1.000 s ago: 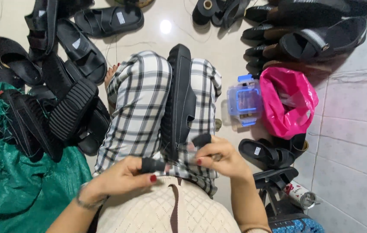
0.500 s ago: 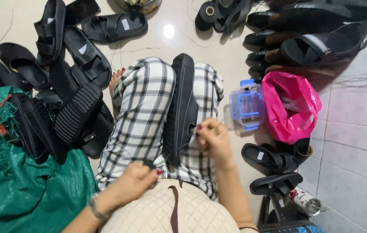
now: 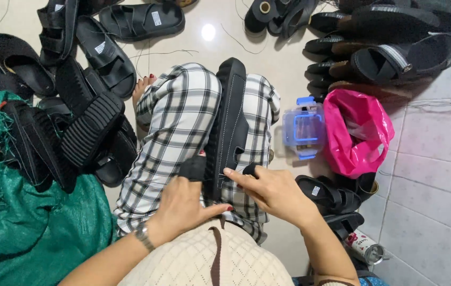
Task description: The person sits on the floor surrounded by many black sandals and uses a needle and thread to sew the upper part of a black sandal. They repeatedly insert the needle and pull the thread to stitch the shoe while holding it steady with their other hand.
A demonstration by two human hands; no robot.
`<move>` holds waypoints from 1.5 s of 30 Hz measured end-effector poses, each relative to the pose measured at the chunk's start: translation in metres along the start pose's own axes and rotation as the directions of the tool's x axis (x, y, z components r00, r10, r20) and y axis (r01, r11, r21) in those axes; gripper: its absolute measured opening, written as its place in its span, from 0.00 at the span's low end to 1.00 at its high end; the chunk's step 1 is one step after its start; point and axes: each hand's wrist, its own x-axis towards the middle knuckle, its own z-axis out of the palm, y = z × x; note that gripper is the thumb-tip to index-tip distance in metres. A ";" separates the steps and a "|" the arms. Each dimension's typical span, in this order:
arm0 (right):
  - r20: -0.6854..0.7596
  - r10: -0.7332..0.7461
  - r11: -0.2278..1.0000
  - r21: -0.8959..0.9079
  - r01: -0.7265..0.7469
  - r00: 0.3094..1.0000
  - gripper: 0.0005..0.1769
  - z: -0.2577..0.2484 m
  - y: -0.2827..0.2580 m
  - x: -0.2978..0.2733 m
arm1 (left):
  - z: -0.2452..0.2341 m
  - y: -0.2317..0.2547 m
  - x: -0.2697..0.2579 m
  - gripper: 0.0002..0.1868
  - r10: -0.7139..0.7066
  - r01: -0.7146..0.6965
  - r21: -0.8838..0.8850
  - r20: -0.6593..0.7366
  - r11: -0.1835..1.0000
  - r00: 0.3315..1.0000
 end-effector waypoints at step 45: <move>0.146 0.103 0.988 -0.127 -0.084 0.984 0.20 -0.011 -0.043 0.040 | 0.064 -0.022 -0.007 0.15 -0.159 0.111 0.283 0.152 0.953 0.976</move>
